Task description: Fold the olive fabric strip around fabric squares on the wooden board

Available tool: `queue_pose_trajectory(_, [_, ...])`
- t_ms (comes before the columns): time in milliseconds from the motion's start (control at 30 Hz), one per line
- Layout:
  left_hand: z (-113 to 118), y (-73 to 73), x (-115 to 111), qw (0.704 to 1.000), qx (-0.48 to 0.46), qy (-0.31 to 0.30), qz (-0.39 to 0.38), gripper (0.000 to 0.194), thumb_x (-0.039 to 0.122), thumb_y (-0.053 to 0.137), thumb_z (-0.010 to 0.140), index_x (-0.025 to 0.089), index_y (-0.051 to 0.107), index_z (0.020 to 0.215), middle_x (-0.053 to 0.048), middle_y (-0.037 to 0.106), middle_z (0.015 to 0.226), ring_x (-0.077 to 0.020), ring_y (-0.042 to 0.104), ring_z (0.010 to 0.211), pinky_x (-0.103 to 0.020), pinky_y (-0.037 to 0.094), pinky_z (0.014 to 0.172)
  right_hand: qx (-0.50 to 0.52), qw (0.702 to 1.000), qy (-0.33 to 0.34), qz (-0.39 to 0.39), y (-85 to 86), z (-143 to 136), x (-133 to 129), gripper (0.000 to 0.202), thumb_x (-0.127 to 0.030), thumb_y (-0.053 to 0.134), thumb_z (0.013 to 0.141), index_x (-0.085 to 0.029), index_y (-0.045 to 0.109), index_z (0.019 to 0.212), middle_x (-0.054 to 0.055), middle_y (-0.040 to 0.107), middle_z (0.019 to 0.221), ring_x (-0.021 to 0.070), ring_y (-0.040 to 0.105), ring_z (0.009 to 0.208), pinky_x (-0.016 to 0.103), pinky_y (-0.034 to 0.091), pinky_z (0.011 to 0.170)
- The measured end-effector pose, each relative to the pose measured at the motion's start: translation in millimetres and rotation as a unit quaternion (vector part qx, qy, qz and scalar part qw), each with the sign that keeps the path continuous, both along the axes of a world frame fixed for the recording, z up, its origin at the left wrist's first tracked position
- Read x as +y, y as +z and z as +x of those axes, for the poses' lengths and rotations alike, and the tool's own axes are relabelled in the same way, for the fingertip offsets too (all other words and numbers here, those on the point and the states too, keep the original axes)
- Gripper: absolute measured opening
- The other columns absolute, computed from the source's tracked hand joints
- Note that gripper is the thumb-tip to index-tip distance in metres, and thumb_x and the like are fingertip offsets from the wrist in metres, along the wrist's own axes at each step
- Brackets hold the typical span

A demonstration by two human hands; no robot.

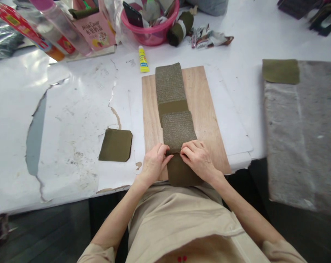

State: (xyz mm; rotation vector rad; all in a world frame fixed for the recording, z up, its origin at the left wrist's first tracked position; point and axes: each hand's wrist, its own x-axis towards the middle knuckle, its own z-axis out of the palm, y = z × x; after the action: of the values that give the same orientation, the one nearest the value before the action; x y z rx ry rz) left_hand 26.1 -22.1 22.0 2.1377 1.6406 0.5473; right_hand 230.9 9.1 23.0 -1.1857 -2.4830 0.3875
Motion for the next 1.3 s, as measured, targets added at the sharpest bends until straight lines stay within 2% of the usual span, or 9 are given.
queue_pose_trajectory(100, [2,3.2,3,0.999,0.034,-0.032,0.013,0.018,0.024,0.052,0.095,0.023,0.061,0.111,-0.003,0.054,0.097,-0.0157,0.054,0.085,-0.026,0.046,0.072,0.022,0.999,0.024,-0.004,-3.9,2,-1,0.015,-0.019,0.048,0.096,-0.021,0.062,0.089,0.003,0.068,0.093,0.0178,0.055,0.095,0.034,0.036,0.087])
queue_pose_trajectory(267, [0,3.8,8,0.996,0.051,-0.075,0.025,0.016,0.024,0.051,0.095,0.022,0.066,0.096,-0.004,0.051,0.096,-0.0176,0.05,0.091,-0.029,0.046,0.077,0.042,0.999,0.019,0.001,-4.9,11,0,0.014,-0.021,0.052,0.096,-0.021,0.063,0.103,0.003,0.069,0.091,0.0181,0.057,0.092,0.034,0.038,0.085])
queue_pose_trajectory(433, [-4,1.7,11,0.997,0.004,-0.076,-0.004,0.011,0.024,0.053,0.095,0.02,0.063,0.095,-0.004,0.054,0.094,-0.018,0.053,0.09,-0.031,0.047,0.078,0.001,1.0,-0.026,0.004,-4.4,41,1,0.016,-0.03,0.054,0.096,-0.021,0.065,0.088,0.003,0.068,0.086,0.0191,0.057,0.088,0.034,0.038,0.082])
queue_pose_trajectory(533, [-5,2.4,12,0.997,-0.028,-0.069,-0.024,0.009,0.024,0.055,0.094,0.02,0.063,0.094,-0.003,0.055,0.094,-0.0174,0.055,0.089,-0.03,0.047,0.078,0.01,0.998,-0.068,0.016,-2.4,54,2,0.018,-0.038,0.059,0.093,-0.022,0.065,0.089,0.003,0.068,0.086,0.0207,0.057,0.087,0.035,0.04,0.08])
queue_pose_trajectory(633, [-7,2.5,13,0.996,-0.04,-0.069,-0.028,0.008,0.024,0.056,0.093,0.02,0.063,0.094,-0.003,0.056,0.093,-0.0173,0.055,0.089,-0.03,0.047,0.079,0.048,0.996,-0.08,-0.006,3.4,47,3,0.023,-0.042,0.061,0.091,-0.022,0.065,0.103,0.005,0.069,0.098,0.0222,0.057,0.097,0.036,0.043,0.085])
queue_pose_trajectory(700, [-7,1.8,13,0.996,-0.04,-0.071,-0.028,0.008,0.024,0.056,0.093,0.021,0.064,0.095,-0.003,0.056,0.094,-0.0174,0.056,0.09,-0.03,0.047,0.079,0.07,0.996,-0.056,-0.026,6.5,33,3,0.025,-0.04,0.06,0.092,-0.023,0.064,0.11,0.006,0.068,0.105,0.0215,0.057,0.102,0.036,0.043,0.089])
queue_pose_trajectory(867, [-8,-1.8,12,0.997,-0.051,-0.064,-0.016,0.009,0.026,0.057,0.093,0.02,0.064,0.095,-0.003,0.056,0.093,-0.0165,0.056,0.089,-0.029,0.047,0.079,0.056,0.998,-0.003,-0.016,-0.1,3,3,0.017,-0.029,0.053,0.097,-0.022,0.068,0.101,0.004,0.069,0.095,0.0187,0.055,0.096,0.034,0.04,0.087])
queue_pose_trajectory(1167, [-11,-17.6,0,0.991,-0.052,-0.055,0.112,0.013,0.02,0.056,0.094,0.018,0.066,0.102,-0.005,0.063,0.092,-0.0155,0.06,0.087,-0.027,0.051,0.075,0.071,0.997,0.011,-0.003,-9.8,7,4,0.019,-0.02,0.053,0.096,-0.022,0.072,0.1,0.003,0.067,0.089,0.0171,0.053,0.089,0.032,0.041,0.081])
queue_pose_trajectory(1300, [-13,-18.9,-3,0.989,-0.055,-0.06,0.12,0.014,0.017,0.056,0.093,0.018,0.066,0.102,-0.005,0.064,0.092,-0.0143,0.06,0.085,-0.026,0.051,0.074,0.072,0.997,0.018,0.003,-9.4,7,4,0.02,-0.019,0.053,0.096,-0.022,0.072,0.102,0.004,0.066,0.091,0.0169,0.052,0.09,0.032,0.041,0.081])
